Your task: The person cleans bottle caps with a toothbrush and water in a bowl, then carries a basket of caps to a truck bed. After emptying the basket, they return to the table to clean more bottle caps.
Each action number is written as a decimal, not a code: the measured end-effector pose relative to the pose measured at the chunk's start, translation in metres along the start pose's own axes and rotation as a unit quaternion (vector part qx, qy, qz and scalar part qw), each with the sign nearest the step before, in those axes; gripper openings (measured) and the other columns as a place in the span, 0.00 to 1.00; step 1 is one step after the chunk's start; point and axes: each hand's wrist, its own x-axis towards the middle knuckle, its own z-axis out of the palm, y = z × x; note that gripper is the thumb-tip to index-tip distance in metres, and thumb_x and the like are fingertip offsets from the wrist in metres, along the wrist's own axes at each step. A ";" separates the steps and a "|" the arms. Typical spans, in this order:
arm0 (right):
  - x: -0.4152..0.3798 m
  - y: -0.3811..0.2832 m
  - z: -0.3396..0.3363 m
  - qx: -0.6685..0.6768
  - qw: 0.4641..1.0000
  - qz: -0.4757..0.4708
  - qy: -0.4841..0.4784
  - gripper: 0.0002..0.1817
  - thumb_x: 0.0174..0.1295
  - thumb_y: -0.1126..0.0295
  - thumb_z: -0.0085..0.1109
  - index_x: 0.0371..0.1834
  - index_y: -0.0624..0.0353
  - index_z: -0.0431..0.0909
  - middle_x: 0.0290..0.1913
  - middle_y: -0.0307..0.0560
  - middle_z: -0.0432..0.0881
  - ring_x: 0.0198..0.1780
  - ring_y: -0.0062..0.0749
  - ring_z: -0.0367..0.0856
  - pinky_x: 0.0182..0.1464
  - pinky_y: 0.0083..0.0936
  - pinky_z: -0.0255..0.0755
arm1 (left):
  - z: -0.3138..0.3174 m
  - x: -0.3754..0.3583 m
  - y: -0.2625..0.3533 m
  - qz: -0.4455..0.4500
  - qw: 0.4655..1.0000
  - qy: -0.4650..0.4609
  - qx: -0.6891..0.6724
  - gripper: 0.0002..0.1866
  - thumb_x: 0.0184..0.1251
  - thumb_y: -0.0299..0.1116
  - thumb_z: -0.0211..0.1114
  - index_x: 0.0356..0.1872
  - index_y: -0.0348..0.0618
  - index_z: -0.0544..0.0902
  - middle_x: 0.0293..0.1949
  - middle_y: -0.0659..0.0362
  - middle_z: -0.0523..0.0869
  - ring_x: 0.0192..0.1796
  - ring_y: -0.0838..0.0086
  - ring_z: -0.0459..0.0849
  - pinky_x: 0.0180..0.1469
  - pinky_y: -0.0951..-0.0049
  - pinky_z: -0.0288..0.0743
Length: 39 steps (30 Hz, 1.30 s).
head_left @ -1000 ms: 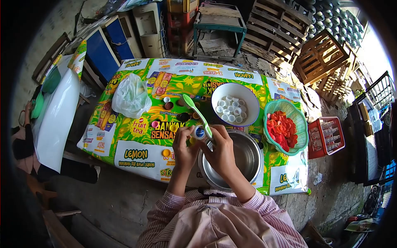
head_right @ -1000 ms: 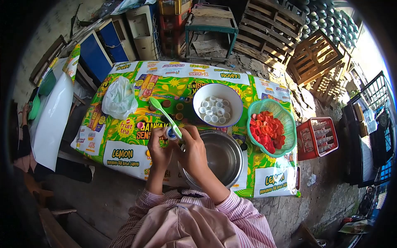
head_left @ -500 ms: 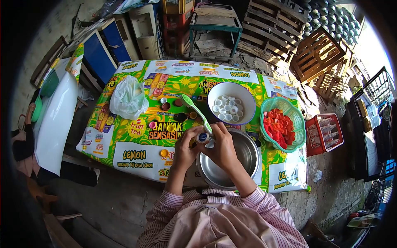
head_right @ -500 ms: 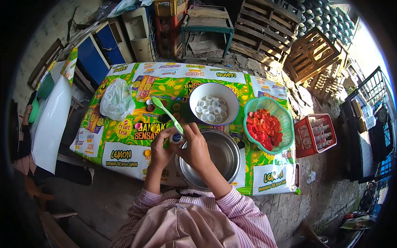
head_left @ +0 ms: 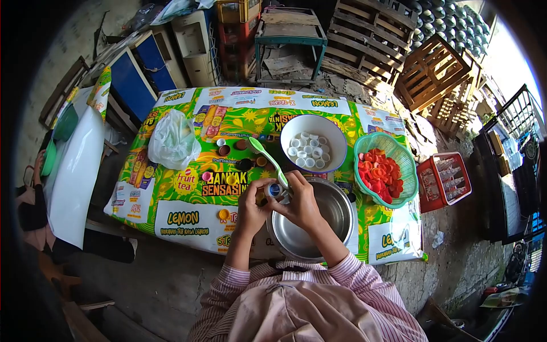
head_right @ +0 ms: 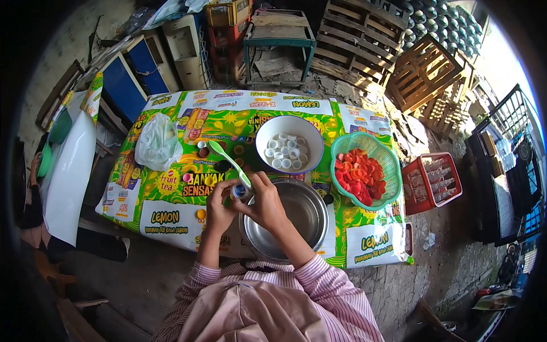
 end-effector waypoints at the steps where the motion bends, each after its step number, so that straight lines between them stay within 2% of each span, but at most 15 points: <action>1: -0.001 0.001 0.003 0.003 1.000 -0.008 0.018 0.24 0.36 0.71 0.66 0.40 0.65 0.71 0.37 0.55 0.73 0.36 0.49 0.74 0.38 0.35 0.71 | 0.000 0.002 -0.001 0.023 0.999 0.011 0.018 0.20 0.45 0.17 0.63 0.43 0.37 0.73 0.41 0.53 0.80 0.46 0.63 0.80 0.47 0.71 0.73; 4: -0.004 0.003 0.011 -0.003 0.997 -0.035 0.074 0.20 0.38 0.71 0.66 0.37 0.65 0.73 0.35 0.53 0.74 0.37 0.44 0.77 0.38 0.31 0.72 | -0.004 0.005 -0.001 0.034 0.999 0.010 0.036 0.19 0.45 0.17 0.63 0.43 0.36 0.74 0.42 0.52 0.80 0.46 0.63 0.80 0.48 0.71 0.73; 12: 0.007 0.000 0.002 -0.016 1.000 -0.017 0.013 0.20 0.36 0.71 0.67 0.34 0.66 0.72 0.31 0.51 0.70 0.30 0.41 0.71 0.32 0.30 0.69 | -0.010 0.004 -0.007 0.025 0.999 -0.034 0.025 0.20 0.45 0.18 0.64 0.43 0.37 0.74 0.44 0.52 0.80 0.46 0.62 0.80 0.46 0.71 0.74; 14: 0.005 0.000 0.005 -0.001 1.000 0.017 0.001 0.23 0.34 0.72 0.65 0.37 0.65 0.70 0.33 0.54 0.69 0.34 0.49 0.72 0.36 0.36 0.70 | -0.010 0.003 -0.008 0.016 0.999 -0.041 0.008 0.21 0.45 0.20 0.65 0.45 0.37 0.74 0.43 0.52 0.81 0.46 0.63 0.80 0.46 0.71 0.74; 15: 0.005 0.001 0.006 -0.001 1.000 0.016 0.001 0.23 0.34 0.72 0.65 0.37 0.65 0.70 0.33 0.54 0.69 0.34 0.49 0.72 0.36 0.36 0.70 | -0.010 0.003 -0.008 0.016 0.999 -0.041 0.008 0.21 0.45 0.20 0.65 0.45 0.37 0.74 0.43 0.52 0.81 0.46 0.63 0.80 0.46 0.71 0.74; 17: 0.004 0.006 0.010 0.017 0.999 0.006 0.028 0.23 0.33 0.72 0.65 0.36 0.65 0.70 0.32 0.54 0.70 0.33 0.49 0.72 0.35 0.35 0.70 | -0.010 0.001 -0.007 -0.003 0.997 -0.071 0.012 0.20 0.53 0.16 0.59 0.49 0.33 0.71 0.46 0.54 0.78 0.49 0.73 0.78 0.51 0.74 0.72; 18: 0.003 0.008 0.010 0.016 0.999 0.006 0.028 0.23 0.33 0.72 0.65 0.36 0.65 0.70 0.32 0.54 0.70 0.33 0.49 0.72 0.35 0.35 0.70 | -0.007 0.000 -0.006 -0.003 0.997 -0.071 0.011 0.20 0.53 0.16 0.59 0.49 0.33 0.71 0.46 0.54 0.78 0.49 0.73 0.78 0.51 0.74 0.72; 20: 0.004 0.010 0.010 -0.016 0.999 0.018 0.036 0.23 0.35 0.71 0.66 0.37 0.66 0.72 0.31 0.54 0.72 0.33 0.49 0.73 0.36 0.34 0.70 | 0.003 -0.003 -0.007 -0.044 0.990 -0.041 -0.128 0.23 0.54 0.15 0.55 0.55 0.35 0.68 0.47 0.58 0.77 0.46 0.79 0.77 0.49 0.78 0.71; 23: 0.002 0.011 0.014 -0.019 0.997 0.035 0.066 0.22 0.38 0.70 0.67 0.39 0.67 0.73 0.32 0.56 0.75 0.34 0.50 0.75 0.36 0.34 0.71 | 0.011 -0.013 -0.020 -0.100 0.977 -0.015 -0.187 0.28 0.54 0.12 0.53 0.59 0.36 0.64 0.54 0.56 0.73 0.47 0.80 0.76 0.47 0.81 0.71; 26: 0.000 0.015 0.017 -0.021 0.997 0.020 0.073 0.17 0.42 0.72 0.66 0.35 0.66 0.74 0.31 0.53 0.76 0.31 0.45 0.77 0.33 0.30 0.70 | 0.015 -0.017 -0.030 -0.108 0.961 0.002 -0.254 0.28 0.56 0.13 0.51 0.61 0.37 0.63 0.53 0.55 0.74 0.43 0.82 0.74 0.47 0.84 0.69; 29: -0.003 0.010 0.018 0.004 0.997 0.055 0.055 0.14 0.45 0.74 0.63 0.36 0.66 0.74 0.33 0.57 0.77 0.34 0.49 0.78 0.34 0.32 0.71 | 0.012 -0.014 -0.022 -0.136 0.947 0.005 -0.290 0.24 0.60 0.16 0.49 0.59 0.38 0.65 0.52 0.56 0.74 0.40 0.85 0.72 0.46 0.84 0.68; 34: -0.004 0.012 0.020 0.017 0.999 0.020 0.045 0.09 0.50 0.77 0.58 0.35 0.67 0.73 0.29 0.60 0.76 0.32 0.55 0.76 0.32 0.32 0.70 | 0.010 -0.013 -0.021 -0.171 0.934 0.034 -0.313 0.19 0.63 0.19 0.47 0.56 0.36 0.68 0.50 0.55 0.75 0.48 0.79 0.75 0.51 0.79 0.70; 36: 0.001 0.012 0.013 0.015 0.997 0.073 -0.008 0.09 0.48 0.79 0.57 0.33 0.67 0.71 0.27 0.62 0.75 0.32 0.56 0.76 0.30 0.35 0.69 | 0.007 -0.010 -0.019 -0.199 0.934 0.040 -0.294 0.19 0.63 0.20 0.46 0.57 0.37 0.67 0.52 0.57 0.75 0.51 0.78 0.75 0.52 0.78 0.71; 37: 0.004 0.008 0.007 0.039 0.994 0.105 -0.008 0.07 0.50 0.77 0.57 0.30 0.67 0.70 0.23 0.62 0.73 0.28 0.55 0.76 0.27 0.34 0.68 | 0.005 -0.008 -0.015 -0.221 0.920 0.035 -0.321 0.19 0.63 0.20 0.46 0.56 0.36 0.67 0.52 0.57 0.75 0.51 0.76 0.75 0.52 0.76 0.73; 39: 0.010 0.010 -0.001 0.055 0.990 0.122 -0.044 0.08 0.52 0.75 0.58 0.31 0.67 0.70 0.23 0.61 0.73 0.25 0.52 0.74 0.27 0.30 0.67 | 0.004 -0.006 -0.012 -0.224 0.918 0.033 -0.326 0.19 0.63 0.19 0.46 0.56 0.36 0.68 0.51 0.56 0.76 0.51 0.76 0.76 0.52 0.76 0.73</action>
